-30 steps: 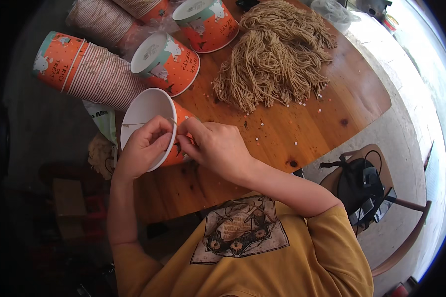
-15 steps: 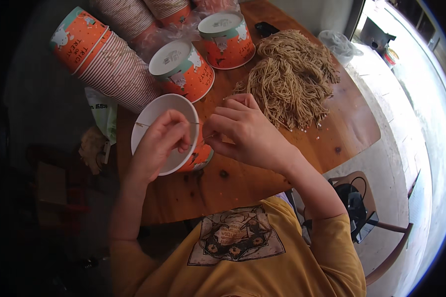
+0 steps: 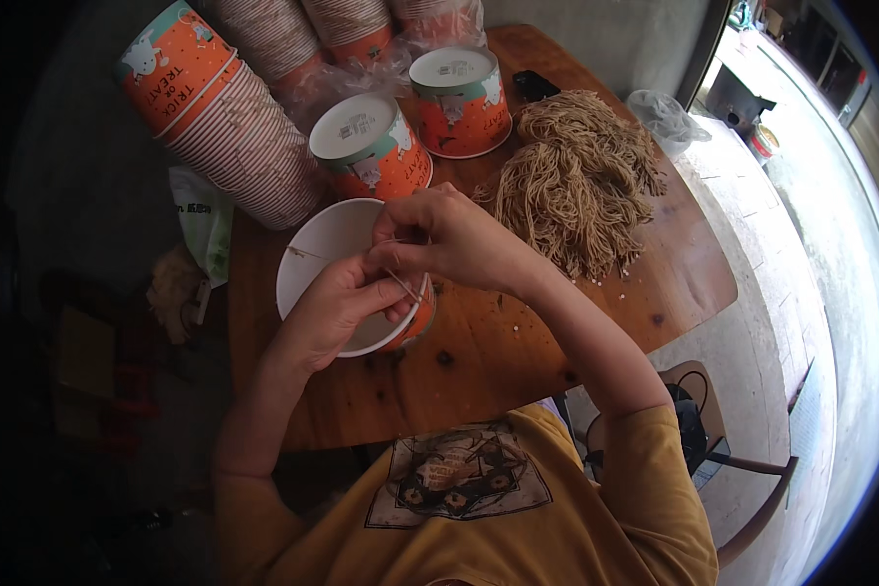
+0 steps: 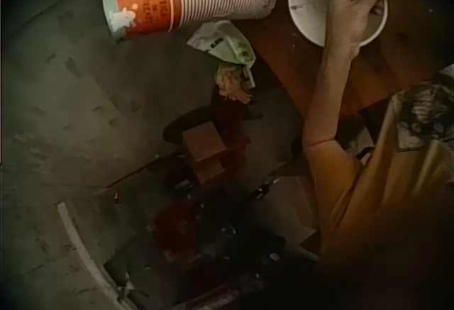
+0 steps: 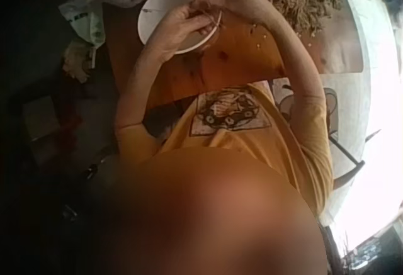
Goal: Manually attaching brown elastic strings to the pre-punched holes of themed paper buckets.
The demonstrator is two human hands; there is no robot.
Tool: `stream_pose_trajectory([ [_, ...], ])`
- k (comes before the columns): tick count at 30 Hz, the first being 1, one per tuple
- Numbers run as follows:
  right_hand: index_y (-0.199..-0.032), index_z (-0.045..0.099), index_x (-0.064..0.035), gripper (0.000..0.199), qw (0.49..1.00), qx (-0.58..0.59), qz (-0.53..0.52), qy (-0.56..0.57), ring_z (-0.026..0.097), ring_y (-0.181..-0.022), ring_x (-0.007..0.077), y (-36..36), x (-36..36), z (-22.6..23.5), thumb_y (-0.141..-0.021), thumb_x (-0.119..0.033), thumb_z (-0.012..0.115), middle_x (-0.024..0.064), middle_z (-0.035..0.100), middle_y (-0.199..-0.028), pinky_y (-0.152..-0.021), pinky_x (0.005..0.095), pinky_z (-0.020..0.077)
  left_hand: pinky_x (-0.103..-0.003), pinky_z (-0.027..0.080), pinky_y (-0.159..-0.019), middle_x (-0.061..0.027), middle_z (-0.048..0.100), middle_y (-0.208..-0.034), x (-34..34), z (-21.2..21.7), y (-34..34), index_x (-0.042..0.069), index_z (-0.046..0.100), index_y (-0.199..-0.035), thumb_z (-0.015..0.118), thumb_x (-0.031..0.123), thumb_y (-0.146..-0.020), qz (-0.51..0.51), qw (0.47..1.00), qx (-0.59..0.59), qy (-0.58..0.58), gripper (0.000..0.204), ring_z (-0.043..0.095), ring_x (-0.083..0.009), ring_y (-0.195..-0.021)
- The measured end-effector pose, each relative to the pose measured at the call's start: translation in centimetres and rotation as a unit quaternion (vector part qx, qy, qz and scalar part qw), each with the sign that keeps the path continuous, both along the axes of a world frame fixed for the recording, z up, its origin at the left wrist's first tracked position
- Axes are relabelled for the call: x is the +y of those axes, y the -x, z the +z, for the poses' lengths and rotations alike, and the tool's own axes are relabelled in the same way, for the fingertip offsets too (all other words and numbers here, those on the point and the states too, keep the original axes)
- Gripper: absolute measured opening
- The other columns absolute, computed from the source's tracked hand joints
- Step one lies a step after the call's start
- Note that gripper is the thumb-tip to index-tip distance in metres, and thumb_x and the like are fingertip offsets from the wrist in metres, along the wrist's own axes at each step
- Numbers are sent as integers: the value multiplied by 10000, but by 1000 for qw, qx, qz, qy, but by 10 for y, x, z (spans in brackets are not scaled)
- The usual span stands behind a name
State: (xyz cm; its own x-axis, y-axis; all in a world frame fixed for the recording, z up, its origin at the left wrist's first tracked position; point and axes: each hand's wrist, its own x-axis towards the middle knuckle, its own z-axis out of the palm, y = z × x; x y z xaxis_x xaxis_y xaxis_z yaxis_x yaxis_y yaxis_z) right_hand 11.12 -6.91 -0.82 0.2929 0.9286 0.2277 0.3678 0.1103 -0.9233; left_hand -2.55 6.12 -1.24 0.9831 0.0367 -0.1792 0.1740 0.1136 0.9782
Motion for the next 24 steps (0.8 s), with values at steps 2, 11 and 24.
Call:
stream_pose_trajectory([
  [2,-823,611,-59,123,992,-107,-41,-51,544,-713,169,-3,3,-6,-786,-146,691,13,597,-750,-734,301,411,-205,441,-709,8,569,-841,2,0,1,23,592,-983,545,132,-922,-13,1000,24,4,133,511,-54,-740],
  [11,-861,607,-48,131,920,-221,-290,-146,532,-794,238,12,-14,-29,-771,-114,675,65,569,-824,-711,352,432,-199,443,-721,4,573,-844,3,-1,-5,21,589,-985,570,161,-916,-15,998,41,51,157,521,-56,-755],
  [24,-818,554,-33,168,947,-117,-271,-126,578,-666,218,63,-35,-42,-768,-81,707,65,551,-756,-530,310,474,-218,462,-723,-8,569,-904,2,1,-11,45,573,-1024,566,136,-913,-4,995,74,62,144,529,-70,-776],
])
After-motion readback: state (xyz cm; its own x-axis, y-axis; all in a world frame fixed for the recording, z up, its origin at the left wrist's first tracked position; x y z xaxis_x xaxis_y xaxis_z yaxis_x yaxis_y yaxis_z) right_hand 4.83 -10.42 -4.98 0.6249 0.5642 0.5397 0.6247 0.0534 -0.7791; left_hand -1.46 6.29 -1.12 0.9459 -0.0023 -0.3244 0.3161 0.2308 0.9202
